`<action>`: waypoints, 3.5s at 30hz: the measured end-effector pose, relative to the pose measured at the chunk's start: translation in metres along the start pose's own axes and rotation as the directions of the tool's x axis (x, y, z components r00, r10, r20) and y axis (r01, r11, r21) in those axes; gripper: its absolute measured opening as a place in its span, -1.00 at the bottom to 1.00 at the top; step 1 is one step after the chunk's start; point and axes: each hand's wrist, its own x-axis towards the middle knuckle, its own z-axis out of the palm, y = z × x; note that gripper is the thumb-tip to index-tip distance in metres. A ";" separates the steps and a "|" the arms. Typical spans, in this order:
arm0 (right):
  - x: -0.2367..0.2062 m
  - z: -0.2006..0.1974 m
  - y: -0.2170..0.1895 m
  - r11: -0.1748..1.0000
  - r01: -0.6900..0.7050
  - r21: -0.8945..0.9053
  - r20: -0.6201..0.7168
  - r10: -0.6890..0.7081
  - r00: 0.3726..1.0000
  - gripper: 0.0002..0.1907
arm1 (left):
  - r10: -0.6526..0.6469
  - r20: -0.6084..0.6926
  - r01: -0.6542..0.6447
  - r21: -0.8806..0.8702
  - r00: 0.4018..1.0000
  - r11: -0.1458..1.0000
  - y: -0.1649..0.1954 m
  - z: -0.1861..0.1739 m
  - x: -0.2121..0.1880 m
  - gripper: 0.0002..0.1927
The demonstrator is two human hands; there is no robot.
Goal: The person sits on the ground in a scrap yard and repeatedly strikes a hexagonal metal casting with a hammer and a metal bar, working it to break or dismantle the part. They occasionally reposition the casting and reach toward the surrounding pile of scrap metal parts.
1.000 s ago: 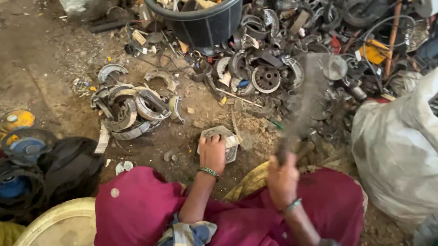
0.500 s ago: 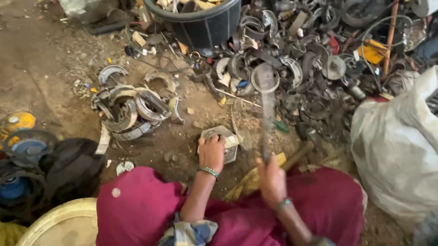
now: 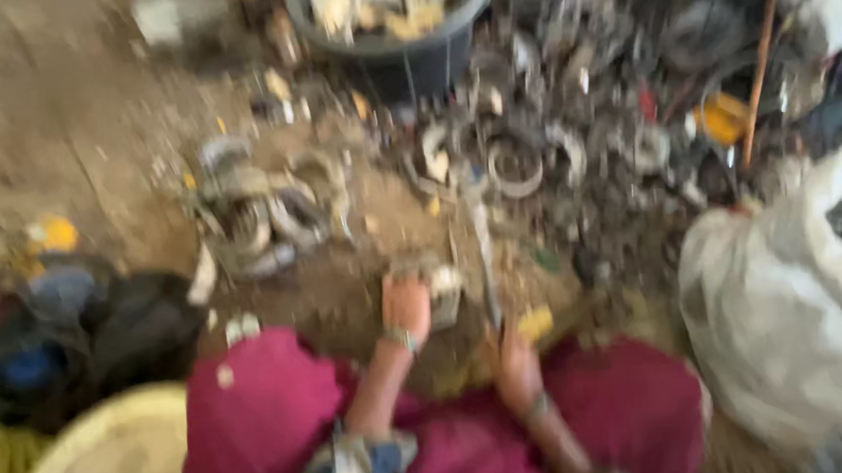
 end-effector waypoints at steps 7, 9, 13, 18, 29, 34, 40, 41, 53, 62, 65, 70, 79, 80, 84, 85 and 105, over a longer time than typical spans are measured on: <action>0.010 -0.041 -0.025 0.886 -0.086 0.456 -0.176 0.184 0.967 -0.72 | -0.049 -0.037 0.039 -0.234 0.998 0.972 0.000 -0.007 -0.008 -0.73; 0.007 -0.020 -0.018 0.945 -0.091 0.315 -0.109 0.131 0.985 -0.72 | -0.044 0.017 0.047 -0.239 0.999 0.970 0.001 -0.008 -0.007 -0.69; -0.002 0.012 -0.010 0.987 0.135 -0.083 0.054 -0.131 0.990 -0.71 | -0.044 0.023 0.048 -0.185 0.999 0.982 0.003 -0.007 -0.003 -0.79; -0.001 -0.033 -0.028 0.958 -0.174 0.226 0.036 0.171 0.985 -0.72 | -0.046 0.044 0.054 -0.209 0.998 0.976 0.004 -0.004 -0.007 -0.81; 0.000 0.030 0.016 0.996 0.009 -0.090 0.143 0.004 0.990 -0.68 | -0.063 0.089 0.075 -0.138 0.994 0.988 -0.003 0.031 -0.009 -0.83; -0.007 -0.009 -0.006 0.995 0.034 -0.090 -0.027 -0.036 0.999 -0.58 | -0.036 0.073 0.037 -0.018 0.997 0.999 -0.004 0.032 -0.012 -0.89; 0.014 -0.081 -0.055 0.942 0.104 0.318 -0.246 -0.024 0.969 -0.70 | -0.058 0.071 0.065 -0.111 0.996 0.992 -0.003 -0.010 -0.013 -0.76; 0.012 -0.082 -0.059 0.936 0.131 0.328 -0.248 -0.049 0.968 -0.69 | -0.058 0.077 0.068 -0.126 0.995 0.990 -0.004 -0.015 -0.013 -0.79; -0.014 0.008 -0.006 0.970 -0.083 0.228 0.017 0.081 0.997 -0.70 | 0.010 0.158 0.019 -0.180 0.987 0.983 0.007 0.021 -0.019 -0.84; -0.015 -0.002 -0.023 0.955 -0.084 0.286 -0.022 0.094 0.995 -0.69 | 0.039 0.149 -0.025 -0.096 0.988 0.995 0.020 0.035 -0.025 -0.86; -0.020 0.005 -0.017 0.947 -0.031 0.321 -0.120 0.073 0.990 -0.62 | 0.051 0.145 -0.026 -0.167 0.988 0.986 0.022 0.039 -0.027 -0.86; -0.017 0.040 0.010 0.988 -0.148 0.047 0.077 0.144 0.987 -0.68 | 0.062 0.106 -0.043 -0.169 0.992 0.985 0.026 0.045 -0.025 -0.87; -0.011 0.015 -0.007 0.963 -0.063 0.261 -0.113 0.095 0.989 -0.69 | 0.025 0.028 -0.019 -0.193 0.999 0.981 0.029 0.046 -0.025 -0.89; -0.009 0.006 -0.015 0.960 -0.038 0.278 -0.143 0.081 0.986 -0.68 | 0.021 0.031 -0.013 -0.219 0.999 0.976 0.027 0.045 -0.025 -0.89; -0.008 -0.020 -0.034 0.940 -0.075 0.334 -0.102 0.115 0.988 -0.69 | 0.003 0.018 0.001 -0.238 1.000 0.971 0.025 0.037 -0.023 -0.91; -0.008 -0.021 -0.033 0.945 -0.039 0.325 -0.141 0.089 0.986 -0.70 | 0.007 0.004 -0.006 -0.237 1.000 0.971 0.024 0.035 -0.023 -0.91; -0.002 0.021 0.008 0.923 -0.013 0.385 -0.236 0.112 0.965 -0.68 | -0.001 -0.017 -0.004 -0.299 1.000 0.954 0.025 0.035 -0.027 -0.89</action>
